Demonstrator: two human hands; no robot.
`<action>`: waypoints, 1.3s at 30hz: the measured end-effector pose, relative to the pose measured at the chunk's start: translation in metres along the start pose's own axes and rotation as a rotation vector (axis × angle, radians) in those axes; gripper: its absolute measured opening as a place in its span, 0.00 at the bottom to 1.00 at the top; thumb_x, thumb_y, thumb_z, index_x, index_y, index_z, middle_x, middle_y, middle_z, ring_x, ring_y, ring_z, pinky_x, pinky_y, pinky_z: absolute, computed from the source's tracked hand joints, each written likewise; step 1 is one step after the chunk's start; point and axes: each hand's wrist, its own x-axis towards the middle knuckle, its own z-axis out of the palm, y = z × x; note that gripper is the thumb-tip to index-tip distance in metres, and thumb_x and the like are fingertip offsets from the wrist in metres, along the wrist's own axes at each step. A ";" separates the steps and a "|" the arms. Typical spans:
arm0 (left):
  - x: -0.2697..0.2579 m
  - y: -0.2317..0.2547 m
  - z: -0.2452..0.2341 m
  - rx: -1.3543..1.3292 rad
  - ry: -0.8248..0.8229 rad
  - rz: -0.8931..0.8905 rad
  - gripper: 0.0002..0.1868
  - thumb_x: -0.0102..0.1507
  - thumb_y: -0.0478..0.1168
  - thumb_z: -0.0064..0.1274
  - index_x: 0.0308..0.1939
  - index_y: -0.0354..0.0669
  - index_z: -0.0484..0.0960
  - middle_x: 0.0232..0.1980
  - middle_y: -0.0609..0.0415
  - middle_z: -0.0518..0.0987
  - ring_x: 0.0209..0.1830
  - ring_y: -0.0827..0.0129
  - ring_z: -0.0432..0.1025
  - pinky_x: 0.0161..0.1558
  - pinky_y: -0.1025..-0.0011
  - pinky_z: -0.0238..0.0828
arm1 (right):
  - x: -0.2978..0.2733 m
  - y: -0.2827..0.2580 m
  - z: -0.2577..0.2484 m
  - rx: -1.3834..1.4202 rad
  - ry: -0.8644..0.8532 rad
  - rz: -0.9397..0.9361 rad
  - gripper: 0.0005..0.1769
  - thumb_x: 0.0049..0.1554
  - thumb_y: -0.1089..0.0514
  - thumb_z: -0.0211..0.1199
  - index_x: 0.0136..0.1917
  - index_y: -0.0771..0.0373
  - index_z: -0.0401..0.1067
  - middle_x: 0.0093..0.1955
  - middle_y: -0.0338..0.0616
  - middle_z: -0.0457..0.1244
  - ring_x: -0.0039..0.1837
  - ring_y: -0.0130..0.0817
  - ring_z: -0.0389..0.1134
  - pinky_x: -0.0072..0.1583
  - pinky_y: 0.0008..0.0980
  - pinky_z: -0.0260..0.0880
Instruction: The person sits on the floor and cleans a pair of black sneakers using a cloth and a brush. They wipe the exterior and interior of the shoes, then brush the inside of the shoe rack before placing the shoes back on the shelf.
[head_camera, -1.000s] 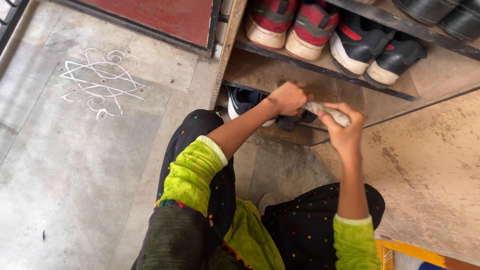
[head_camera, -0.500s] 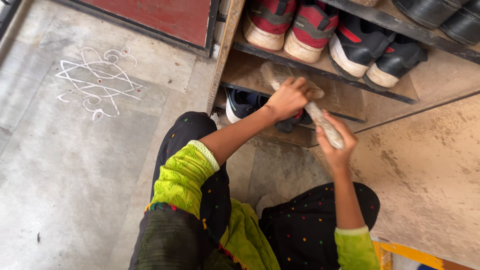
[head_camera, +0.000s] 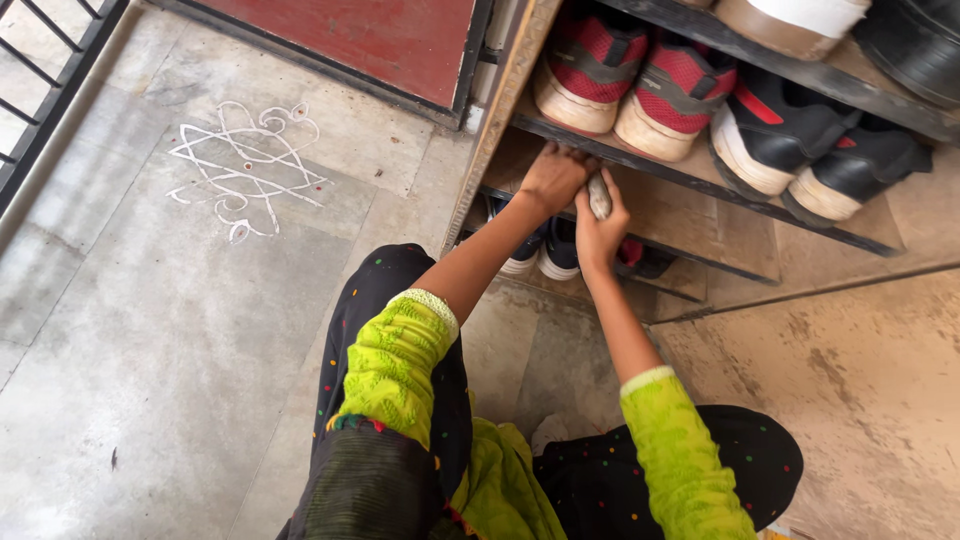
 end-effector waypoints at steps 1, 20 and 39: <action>0.002 -0.006 0.006 -0.059 0.001 -0.050 0.26 0.59 0.41 0.54 0.62 0.46 0.76 0.60 0.45 0.78 0.63 0.52 0.69 0.60 0.52 0.63 | 0.008 0.016 0.007 -0.024 -0.003 0.008 0.22 0.58 0.64 0.64 0.66 0.72 0.70 0.54 0.48 0.70 0.55 0.27 0.70 0.58 0.29 0.70; -0.003 -0.037 0.017 -0.117 -0.189 -0.331 0.27 0.65 0.36 0.49 0.69 0.42 0.71 0.48 0.39 0.84 0.50 0.50 0.80 0.51 0.56 0.76 | 0.029 -0.030 0.018 -0.208 -0.272 -0.214 0.21 0.54 0.64 0.67 0.61 0.69 0.73 0.51 0.55 0.72 0.55 0.36 0.74 0.57 0.35 0.72; -0.095 0.089 -0.095 0.037 0.075 0.227 0.17 0.56 0.41 0.57 0.50 0.48 0.83 0.51 0.51 0.83 0.53 0.60 0.77 0.60 0.59 0.64 | -0.058 -0.203 -0.137 -0.322 -0.619 -0.018 0.24 0.53 0.62 0.70 0.63 0.65 0.75 0.52 0.46 0.73 0.51 0.27 0.72 0.52 0.26 0.71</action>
